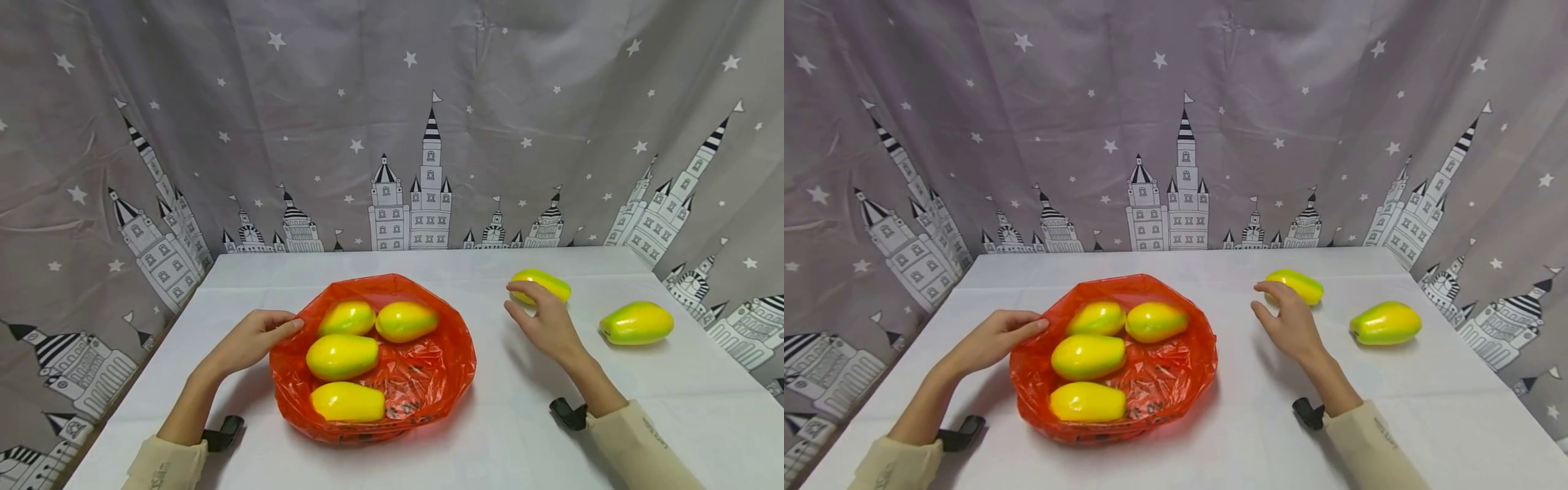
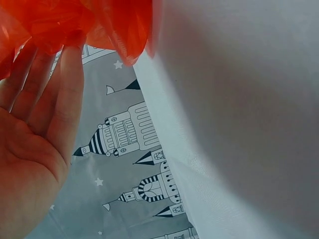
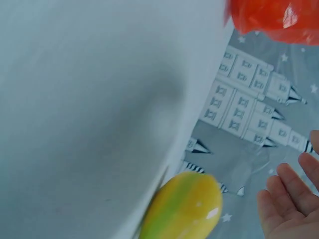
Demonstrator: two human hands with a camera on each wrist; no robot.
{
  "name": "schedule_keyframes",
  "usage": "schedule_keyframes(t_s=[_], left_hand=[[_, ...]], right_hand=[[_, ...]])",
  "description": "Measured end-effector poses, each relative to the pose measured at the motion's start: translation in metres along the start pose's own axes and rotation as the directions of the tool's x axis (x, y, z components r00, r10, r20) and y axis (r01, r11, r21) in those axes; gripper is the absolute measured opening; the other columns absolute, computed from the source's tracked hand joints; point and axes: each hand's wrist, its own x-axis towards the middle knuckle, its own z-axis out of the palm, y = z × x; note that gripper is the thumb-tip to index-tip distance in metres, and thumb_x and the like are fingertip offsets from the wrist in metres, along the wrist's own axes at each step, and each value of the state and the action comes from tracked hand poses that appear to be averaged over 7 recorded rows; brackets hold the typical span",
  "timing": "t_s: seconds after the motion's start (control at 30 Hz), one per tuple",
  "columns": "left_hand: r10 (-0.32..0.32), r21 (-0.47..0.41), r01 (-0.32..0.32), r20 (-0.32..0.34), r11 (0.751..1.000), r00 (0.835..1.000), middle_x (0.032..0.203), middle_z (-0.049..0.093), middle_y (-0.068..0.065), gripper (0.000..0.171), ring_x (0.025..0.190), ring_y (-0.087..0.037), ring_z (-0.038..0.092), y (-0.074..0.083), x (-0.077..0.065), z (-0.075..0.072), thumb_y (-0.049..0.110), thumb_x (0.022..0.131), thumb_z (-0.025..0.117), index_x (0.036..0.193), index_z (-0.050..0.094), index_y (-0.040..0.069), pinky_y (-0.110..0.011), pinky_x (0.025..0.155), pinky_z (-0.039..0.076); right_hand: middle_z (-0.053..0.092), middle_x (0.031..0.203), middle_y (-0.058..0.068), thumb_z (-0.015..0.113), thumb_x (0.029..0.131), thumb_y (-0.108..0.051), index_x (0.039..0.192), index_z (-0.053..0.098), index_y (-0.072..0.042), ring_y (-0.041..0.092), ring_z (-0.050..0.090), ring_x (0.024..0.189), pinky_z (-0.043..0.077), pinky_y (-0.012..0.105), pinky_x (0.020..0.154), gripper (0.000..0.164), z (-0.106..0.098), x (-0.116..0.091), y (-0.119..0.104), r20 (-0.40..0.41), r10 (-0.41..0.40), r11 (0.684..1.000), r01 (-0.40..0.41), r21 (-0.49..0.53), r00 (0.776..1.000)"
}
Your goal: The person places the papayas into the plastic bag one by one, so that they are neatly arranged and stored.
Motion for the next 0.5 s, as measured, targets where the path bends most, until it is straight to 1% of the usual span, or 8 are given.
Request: schedule_keyframes(t_s=[0.07, 0.17, 0.33, 0.5], left_hand=[[-0.003, -0.003, 0.003, 0.000, 1.000, 1.000, 0.102, 0.070, -0.008, 0.034, 0.088, -0.024, 0.061, 0.000, 0.000, 0.000, 0.025, 0.101, 0.057, 0.118, 0.068, -0.002, -0.030, 0.076, 0.054], [-0.001, -0.003, 0.001, -0.002, 1.000, 1.000, 0.102, 0.070, -0.008, 0.034, 0.089, -0.024, 0.061, -0.001, 0.000, 0.000, 0.025, 0.101, 0.057, 0.118, 0.068, -0.002, -0.030, 0.076, 0.054], [0.000, -0.010, 0.000, 0.005, 1.000, 1.000, 0.104, 0.070, -0.008, 0.034, 0.089, -0.024, 0.061, -0.001, 0.000, 0.001, 0.025, 0.101, 0.057, 0.119, 0.067, -0.002, -0.029, 0.076, 0.054], [-0.004, -0.014, 0.004, 0.010, 1.000, 1.000, 0.104, 0.070, -0.008, 0.035, 0.088, -0.024, 0.061, -0.002, 0.001, 0.001, 0.026, 0.101, 0.057, 0.121, 0.067, -0.002, -0.029, 0.075, 0.055]], right_hand=[[0.063, 0.118, 0.025, 0.068, 0.089, 0.002, 0.116, 0.063, 0.008, 0.041, 0.055, 0.116, 0.039, 0.056, 0.101, 0.029, 0.000, 0.002, 0.006, -0.014, -0.006, 1.000, 0.006, 0.008, 1.000], [0.063, 0.120, 0.025, 0.069, 0.087, 0.003, 0.117, 0.063, 0.008, 0.041, 0.054, 0.118, 0.038, 0.057, 0.102, 0.031, -0.001, 0.004, 0.014, -0.026, 0.014, 0.999, -0.013, 0.030, 1.000], [0.060, 0.124, 0.026, 0.071, 0.087, -0.001, 0.117, 0.063, 0.009, 0.043, 0.050, 0.121, 0.035, 0.060, 0.103, 0.032, -0.005, 0.009, 0.023, -0.035, 0.036, 0.999, -0.035, 0.037, 0.999], [0.057, 0.130, 0.027, 0.073, 0.087, -0.005, 0.119, 0.062, 0.009, 0.045, 0.048, 0.123, 0.035, 0.060, 0.103, 0.037, -0.007, 0.012, 0.031, -0.015, 0.064, 0.998, -0.064, 0.015, 0.998]])
